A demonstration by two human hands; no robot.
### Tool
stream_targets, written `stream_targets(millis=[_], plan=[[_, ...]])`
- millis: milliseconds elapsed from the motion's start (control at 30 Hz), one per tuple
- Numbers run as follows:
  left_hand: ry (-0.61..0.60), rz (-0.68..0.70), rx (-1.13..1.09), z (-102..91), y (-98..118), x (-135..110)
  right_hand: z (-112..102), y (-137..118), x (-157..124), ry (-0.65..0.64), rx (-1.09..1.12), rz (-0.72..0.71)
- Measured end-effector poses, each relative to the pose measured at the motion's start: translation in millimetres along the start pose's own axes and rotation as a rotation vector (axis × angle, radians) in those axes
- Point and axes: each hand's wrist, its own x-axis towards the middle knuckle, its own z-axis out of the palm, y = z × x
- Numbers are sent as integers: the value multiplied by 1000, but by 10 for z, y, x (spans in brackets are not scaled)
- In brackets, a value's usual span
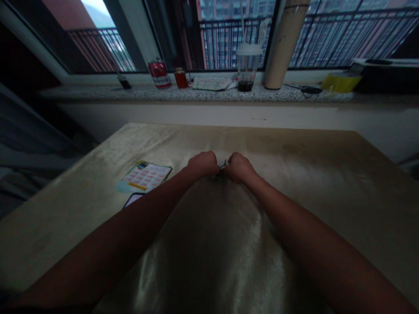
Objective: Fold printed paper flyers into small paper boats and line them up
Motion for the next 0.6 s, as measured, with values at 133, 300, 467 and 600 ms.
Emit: stream_targets(millis=[133, 300, 467, 600], plan=[[34, 38, -13, -60, -5, -131, -24, 2, -79, 79, -41, -73], [138, 93, -83, -413, -321, -396, -190, -136, -345, 244, -125, -281], [250, 13, -163, -692, -935, -616, 20, -569, -625, 286, -290, -731], [311, -55, -183, -651, -1272, -731, 499, -981, -518, 180, -500, -1075]])
